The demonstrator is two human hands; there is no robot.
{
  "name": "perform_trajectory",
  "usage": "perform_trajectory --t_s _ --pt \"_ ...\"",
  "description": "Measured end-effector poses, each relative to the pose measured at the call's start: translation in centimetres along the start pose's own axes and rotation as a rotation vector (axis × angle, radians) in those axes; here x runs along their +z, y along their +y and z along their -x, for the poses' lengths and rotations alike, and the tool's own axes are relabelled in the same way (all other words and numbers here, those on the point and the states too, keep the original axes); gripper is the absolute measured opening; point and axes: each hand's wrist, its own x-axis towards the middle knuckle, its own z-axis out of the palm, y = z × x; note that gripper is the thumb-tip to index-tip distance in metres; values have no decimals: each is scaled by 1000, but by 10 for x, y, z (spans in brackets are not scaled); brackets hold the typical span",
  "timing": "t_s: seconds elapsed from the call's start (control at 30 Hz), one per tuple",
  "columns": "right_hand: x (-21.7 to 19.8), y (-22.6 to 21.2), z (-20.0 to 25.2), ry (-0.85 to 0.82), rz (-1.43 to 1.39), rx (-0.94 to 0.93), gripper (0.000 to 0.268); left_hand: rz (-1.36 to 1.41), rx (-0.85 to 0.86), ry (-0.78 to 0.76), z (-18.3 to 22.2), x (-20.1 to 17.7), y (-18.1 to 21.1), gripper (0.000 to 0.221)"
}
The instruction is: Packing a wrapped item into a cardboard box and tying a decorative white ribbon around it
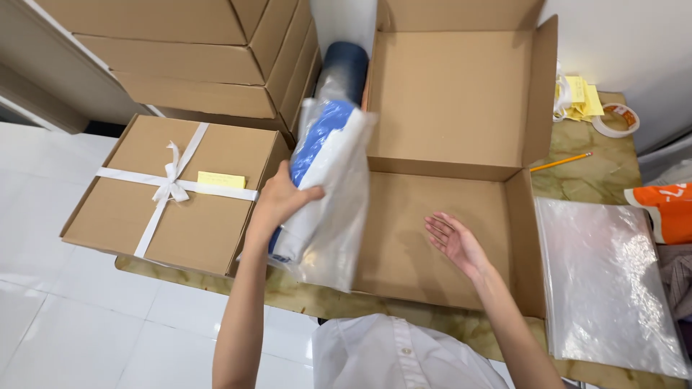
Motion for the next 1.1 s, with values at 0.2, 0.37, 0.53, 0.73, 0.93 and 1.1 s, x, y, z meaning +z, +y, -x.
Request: perform_trajectory --t_s 0.2,0.37,0.53,0.73,0.93,1.1 --pt "59 -27 30 -94 -372 -44 29 406 96 -347 42 -20 79 105" --pt "60 -50 50 -39 -474 -79 35 452 26 -564 26 15 101 115" --pt "40 -60 80 84 -603 -96 43 239 189 -752 -30 97 111 112" --pt "12 -58 92 210 -766 -126 55 -307 442 -762 -115 214 108 113" --pt "-57 -15 10 291 -827 60 75 -577 626 -697 -185 293 100 114" --pt "-50 3 -19 407 -938 -136 96 -636 720 -526 -236 335 72 110"
